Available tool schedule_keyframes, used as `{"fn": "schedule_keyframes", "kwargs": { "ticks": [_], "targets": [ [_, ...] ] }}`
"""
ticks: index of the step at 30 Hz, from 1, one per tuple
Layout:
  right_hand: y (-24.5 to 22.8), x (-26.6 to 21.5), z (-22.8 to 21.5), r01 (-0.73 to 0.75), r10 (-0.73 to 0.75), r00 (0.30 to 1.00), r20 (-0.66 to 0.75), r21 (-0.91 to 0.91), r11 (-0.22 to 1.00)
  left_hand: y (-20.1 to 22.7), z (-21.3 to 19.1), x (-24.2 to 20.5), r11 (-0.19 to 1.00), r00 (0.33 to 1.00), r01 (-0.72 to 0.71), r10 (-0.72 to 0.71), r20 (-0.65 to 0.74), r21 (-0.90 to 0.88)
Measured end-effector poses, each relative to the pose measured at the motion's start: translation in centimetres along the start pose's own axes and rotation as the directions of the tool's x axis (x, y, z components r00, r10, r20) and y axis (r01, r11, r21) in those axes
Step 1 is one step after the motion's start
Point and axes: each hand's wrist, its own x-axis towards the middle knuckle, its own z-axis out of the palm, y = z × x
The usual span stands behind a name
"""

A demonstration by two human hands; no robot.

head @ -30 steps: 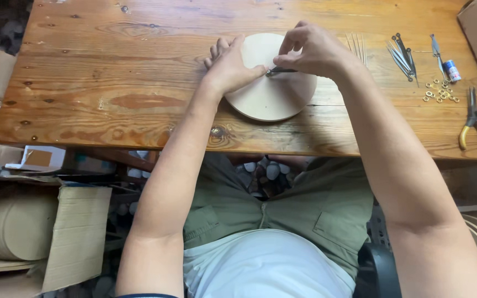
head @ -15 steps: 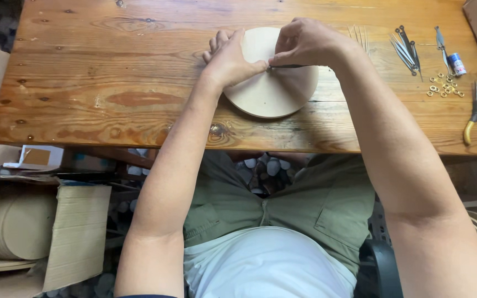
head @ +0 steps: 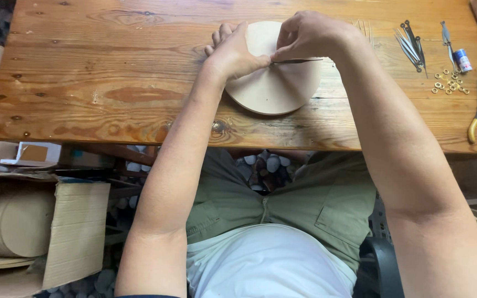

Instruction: The person assembles a clock mechanism on a round wooden board. They use pliers to secure a central metal piece, then insert and adjust the hour, minute, and second hands into the center hub.

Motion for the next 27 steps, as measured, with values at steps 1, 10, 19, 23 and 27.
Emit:
{"fn": "schedule_keyframes", "kwargs": {
  "ticks": [1,10,19,23,27],
  "targets": [
    [0.1,0.2,0.1,-0.001,0.001,1.000,0.002,0.000,1.000,0.0,0.0,0.0,1.000,1.000,0.001,-0.001,0.002,-0.001],
    [-0.2,0.4,-0.1,-0.003,0.003,1.000,0.022,-0.011,1.000,0.2,0.0,0.2,1.000,0.999,0.026,-0.026,0.040,0.002],
    [2.3,-2.5,-0.3,0.164,-0.142,0.981,-0.129,0.182,0.970,-1.0,0.5,-1.9,0.989,0.986,-0.146,0.144,-0.083,-0.022],
    [4.8,-6.1,1.1,0.442,-0.338,0.821,-0.461,0.136,0.887,-2.7,1.8,-3.5,0.901,0.868,-0.430,0.431,-0.245,0.062],
    [6.6,-8.1,3.6,0.567,-0.431,0.698,-0.572,0.075,0.820,-3.1,2.6,-3.8,0.824,0.768,-0.558,0.559,-0.312,0.103]
  ]
}}
